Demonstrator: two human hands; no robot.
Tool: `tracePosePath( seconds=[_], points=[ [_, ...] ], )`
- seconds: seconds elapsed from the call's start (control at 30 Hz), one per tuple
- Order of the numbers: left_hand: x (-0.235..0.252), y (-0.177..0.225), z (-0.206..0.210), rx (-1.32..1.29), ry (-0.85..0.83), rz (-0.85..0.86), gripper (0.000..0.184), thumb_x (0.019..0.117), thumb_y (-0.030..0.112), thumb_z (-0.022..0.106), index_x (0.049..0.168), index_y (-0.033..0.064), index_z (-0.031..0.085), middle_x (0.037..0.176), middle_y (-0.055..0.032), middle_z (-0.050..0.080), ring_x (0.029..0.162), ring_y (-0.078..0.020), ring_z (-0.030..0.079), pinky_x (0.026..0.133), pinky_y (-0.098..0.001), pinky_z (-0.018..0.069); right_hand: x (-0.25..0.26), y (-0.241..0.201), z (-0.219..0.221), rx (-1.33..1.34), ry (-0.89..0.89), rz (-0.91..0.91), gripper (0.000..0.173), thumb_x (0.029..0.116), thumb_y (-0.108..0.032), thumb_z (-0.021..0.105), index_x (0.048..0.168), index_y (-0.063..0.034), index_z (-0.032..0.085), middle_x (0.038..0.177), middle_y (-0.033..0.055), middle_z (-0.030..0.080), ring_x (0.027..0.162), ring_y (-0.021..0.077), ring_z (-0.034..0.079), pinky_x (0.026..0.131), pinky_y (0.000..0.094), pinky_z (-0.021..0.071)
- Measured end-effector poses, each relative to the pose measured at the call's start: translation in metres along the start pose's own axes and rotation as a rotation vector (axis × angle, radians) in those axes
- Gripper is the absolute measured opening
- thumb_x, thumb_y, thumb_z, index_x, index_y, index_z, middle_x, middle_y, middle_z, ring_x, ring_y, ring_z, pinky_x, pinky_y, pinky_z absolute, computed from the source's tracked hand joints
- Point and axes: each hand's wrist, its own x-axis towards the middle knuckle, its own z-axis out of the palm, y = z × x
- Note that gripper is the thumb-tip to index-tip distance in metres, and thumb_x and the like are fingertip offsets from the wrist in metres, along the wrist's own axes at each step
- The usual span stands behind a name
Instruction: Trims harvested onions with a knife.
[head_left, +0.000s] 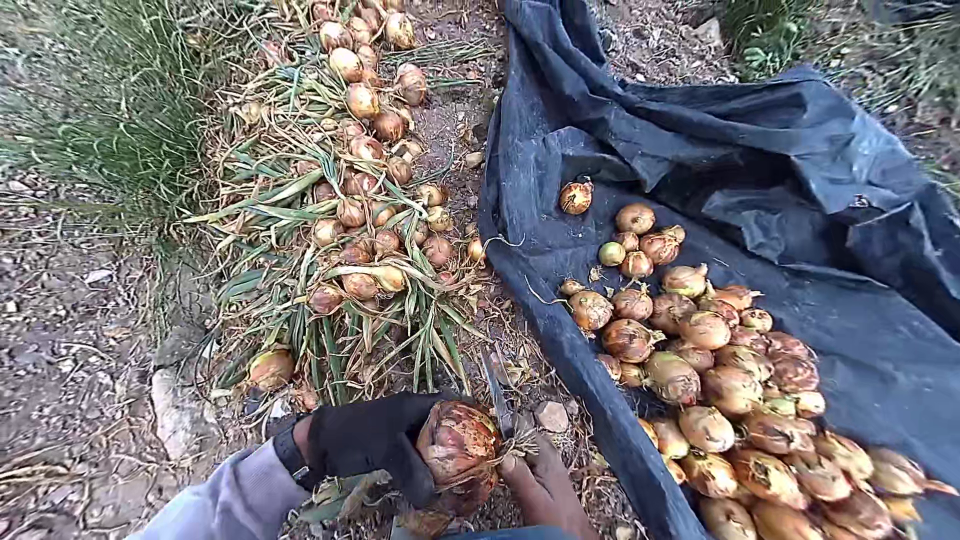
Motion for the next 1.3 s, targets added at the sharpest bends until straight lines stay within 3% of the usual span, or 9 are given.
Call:
tracePosePath(
  seconds=[0.13, 0.23, 0.3, 0.47, 0.6, 0.7, 0.93, 1.1, 1.3],
  points=[
    [0.010, 0.000, 0.001, 0.140, 0.166, -0.189, 0.043, 0.0867, 0.034, 0.079, 0.120, 0.0110, 0.063, 0.092, -0.0045, 0.071, 0.071, -0.0120, 0.068, 0.062, -0.0319, 0.0582, 0.009, 0.015, 0.003, 0.026, 0.075, 0.222, 0.060, 0.0990, -0.069, 0.042, 0.088, -0.0152, 0.066, 0.065, -0.0069, 0.056, 0.054, 0.0039, 0.050, 0.051, 0.0283, 0.0460],
    [0.016, -0.007, -0.003, 0.553, 0.429, -0.320, 0.085, 0.0771, 0.057, 0.083, 0.146, 0.0194, 0.051, 0.112, -0.0037, 0.072, 0.097, -0.0164, 0.070, 0.087, -0.0433, 0.0600, 0.018, 0.028, 0.010, 0.019, -0.010, 0.360, 0.060, 0.1003, -0.066, 0.039, 0.071, -0.0173, 0.057, 0.056, -0.0072, 0.045, 0.048, 0.0054, 0.042, 0.047, 0.0281, 0.0399],
    [0.024, -0.015, -0.015, 0.852, 0.629, -0.494, 0.092, 0.0748, 0.070, 0.077, 0.150, 0.0255, 0.048, 0.103, -0.0087, 0.072, 0.095, -0.0281, 0.070, 0.082, -0.0563, 0.0578, 0.024, 0.023, 0.015, -0.084, -0.108, 0.387, 0.065, 0.0984, -0.071, 0.039, 0.069, -0.0160, 0.057, 0.056, -0.0056, 0.045, 0.049, 0.0072, 0.045, 0.049, 0.0310, 0.0415],
    [0.018, -0.023, -0.030, 1.020, 0.960, -0.256, 0.035, 0.1026, 0.042, 0.056, 0.132, 0.0250, 0.062, 0.079, -0.0004, 0.068, 0.069, -0.0198, 0.066, 0.066, -0.0467, 0.0575, 0.029, 0.050, 0.017, 0.066, 0.050, 0.534, 0.062, 0.0991, -0.070, 0.037, 0.083, -0.0136, 0.058, 0.057, -0.0040, 0.041, 0.045, 0.0103, 0.039, 0.043, 0.0310, 0.0378],
    [0.009, -0.021, 0.023, 0.588, 0.693, 0.036, 0.043, 0.1003, 0.038, 0.066, 0.131, 0.0091, 0.056, 0.102, -0.0020, 0.073, 0.085, -0.0129, 0.071, 0.079, -0.0376, 0.0614, 0.012, 0.044, 0.014, 0.080, -0.054, 0.577, 0.107, 0.0740, -0.090, 0.056, 0.133, -0.0012, 0.055, 0.085, 0.0004, 0.063, 0.061, 0.0073, 0.055, 0.054, 0.0305, 0.0515],
    [0.010, -0.047, 0.040, 0.522, 0.550, 0.027, 0.038, 0.1042, 0.040, 0.060, 0.122, 0.0069, 0.061, 0.090, -0.0048, 0.073, 0.077, -0.0159, 0.072, 0.076, -0.0410, 0.0618, -0.007, 0.018, 0.033, 0.217, 0.154, 0.446, 0.079, 0.0734, -0.052, 0.088, 0.126, 0.0000, 0.059, 0.100, -0.0010, 0.072, 0.087, 0.0020, 0.068, 0.081, 0.0247, 0.0592],
    [0.023, -0.065, 0.036, 1.108, 0.306, -0.277, 0.049, 0.1067, 0.050, 0.046, 0.105, 0.0065, 0.067, 0.087, -0.0178, 0.069, 0.085, -0.0410, 0.069, 0.073, -0.0650, 0.0529, -0.020, -0.014, 0.059, 0.074, 0.334, 0.554, 0.047, 0.0886, -0.011, 0.077, 0.127, 0.0087, 0.058, 0.107, 0.0097, 0.070, 0.096, 0.0028, 0.066, 0.091, 0.0251, 0.0544],
    [0.018, -0.021, -0.036, 1.142, 0.755, -0.596, 0.039, 0.1072, 0.044, 0.048, 0.117, 0.0126, 0.068, 0.107, -0.0158, 0.072, 0.103, -0.0385, 0.070, 0.082, -0.0631, 0.0556, -0.016, 0.041, 0.017, -0.206, 0.194, 0.214, 0.071, 0.0841, -0.038, 0.081, 0.130, 0.0104, 0.057, 0.114, 0.0119, 0.072, 0.104, 0.0085, 0.069, 0.096, 0.0328, 0.0572],
    [-0.052, -0.058, -0.104, 0.975, 1.035, -0.895, 0.040, 0.1018, 0.052, 0.055, 0.118, 0.0189, 0.070, 0.108, -0.0115, 0.073, 0.103, -0.0347, 0.070, 0.084, -0.0615, 0.0562, 0.053, 0.051, -0.066, 0.105, 0.524, 0.213, 0.053, 0.1067, -0.060, 0.026, 0.079, -0.0201, 0.049, 0.049, -0.0110, 0.038, 0.035, 0.0045, 0.036, 0.033, 0.0249, 0.0353]
  ],
)
